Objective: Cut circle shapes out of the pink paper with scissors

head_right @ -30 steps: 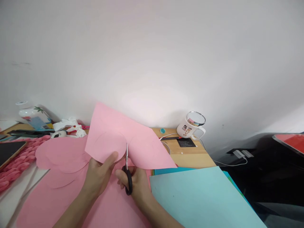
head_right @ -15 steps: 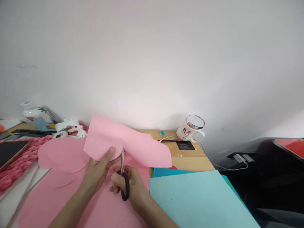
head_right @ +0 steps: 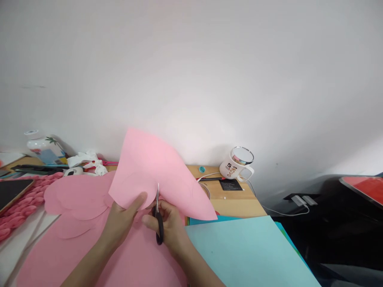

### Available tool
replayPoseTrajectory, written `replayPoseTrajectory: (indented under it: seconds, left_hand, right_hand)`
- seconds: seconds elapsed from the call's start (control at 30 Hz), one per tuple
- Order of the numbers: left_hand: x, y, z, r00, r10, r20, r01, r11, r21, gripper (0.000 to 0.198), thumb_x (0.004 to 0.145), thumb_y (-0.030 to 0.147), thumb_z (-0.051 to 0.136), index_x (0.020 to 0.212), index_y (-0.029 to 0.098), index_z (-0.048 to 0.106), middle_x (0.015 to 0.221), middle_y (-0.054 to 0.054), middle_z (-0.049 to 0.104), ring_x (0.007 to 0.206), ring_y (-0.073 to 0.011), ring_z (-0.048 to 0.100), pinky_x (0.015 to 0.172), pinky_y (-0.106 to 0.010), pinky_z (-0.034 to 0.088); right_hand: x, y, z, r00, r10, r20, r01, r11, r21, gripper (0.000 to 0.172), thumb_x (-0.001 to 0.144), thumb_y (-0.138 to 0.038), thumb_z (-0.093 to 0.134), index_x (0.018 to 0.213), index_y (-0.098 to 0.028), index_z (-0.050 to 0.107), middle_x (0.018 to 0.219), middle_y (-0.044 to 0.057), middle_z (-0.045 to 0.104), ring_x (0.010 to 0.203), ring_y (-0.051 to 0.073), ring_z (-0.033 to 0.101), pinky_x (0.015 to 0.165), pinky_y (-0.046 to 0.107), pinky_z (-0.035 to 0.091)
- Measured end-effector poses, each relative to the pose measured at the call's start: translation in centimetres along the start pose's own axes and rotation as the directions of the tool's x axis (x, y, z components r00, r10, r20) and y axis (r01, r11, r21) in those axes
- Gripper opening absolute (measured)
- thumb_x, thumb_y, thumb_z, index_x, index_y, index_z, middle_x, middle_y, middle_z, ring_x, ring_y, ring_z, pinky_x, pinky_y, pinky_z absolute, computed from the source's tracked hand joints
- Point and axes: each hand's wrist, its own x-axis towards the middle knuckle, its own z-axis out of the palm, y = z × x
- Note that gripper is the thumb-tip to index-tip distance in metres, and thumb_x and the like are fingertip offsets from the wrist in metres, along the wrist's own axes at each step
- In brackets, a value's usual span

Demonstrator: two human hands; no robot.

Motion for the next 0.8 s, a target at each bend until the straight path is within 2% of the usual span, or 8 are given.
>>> replayPoseTrajectory:
  seconds: [0.1,0.4,0.53,0.8]
  left_hand:
    - [-0.33,0.3,0.2,1.0,-0.007,-0.01,0.007,1.0,0.008,0.038,0.068,0.035,0.064,0.099,0.013,0.063,0.098,-0.008,0.07,0.098,-0.0238,0.062,0.081,-0.031,0.05]
    - [-0.51,0.42,0.38,1.0,-0.003,-0.025,0.002,1.0,-0.013,0.043,0.065,0.035,0.066,0.102,0.013,0.062,0.101,-0.01,0.069,0.099,-0.0261,0.061,0.082,-0.034,0.05]
    - [-0.56,0.35,0.47,0.997,0.025,-0.067,-0.026,1.0,-0.012,0.042,0.065,0.034,0.067,0.102,0.014,0.062,0.1,-0.01,0.069,0.097,-0.0262,0.061,0.082,-0.036,0.05]
    - [-0.64,0.47,0.51,0.996,0.035,-0.079,-0.034,0.999,0.013,0.038,0.065,0.034,0.067,0.098,0.014,0.063,0.099,-0.009,0.069,0.097,-0.0255,0.061,0.083,-0.034,0.049]
  right_hand:
    - [0.08,0.0,-0.16,1.0,-0.019,0.0,0.019,1.0,-0.005,0.033,0.063,-0.043,0.071,0.065,-0.017,0.051,0.062,-0.003,0.043,0.059,0.011,0.035,0.055,0.023,0.029]
    - [0.13,-0.15,-0.53,0.999,-0.039,0.013,0.04,0.999,-0.029,0.034,0.062,-0.041,0.072,0.066,-0.016,0.05,0.062,-0.004,0.039,0.057,0.01,0.029,0.052,0.023,0.024]
    - [0.15,-0.07,-0.67,0.999,-0.039,0.024,0.039,0.999,-0.024,0.033,0.063,-0.039,0.073,0.067,-0.016,0.05,0.061,-0.004,0.038,0.056,0.009,0.028,0.051,0.022,0.022]
    - [0.11,-0.08,-0.63,1.0,-0.021,0.021,0.022,0.999,-0.049,0.037,0.062,-0.045,0.071,0.065,-0.016,0.048,0.06,-0.005,0.036,0.055,0.009,0.027,0.05,0.023,0.022]
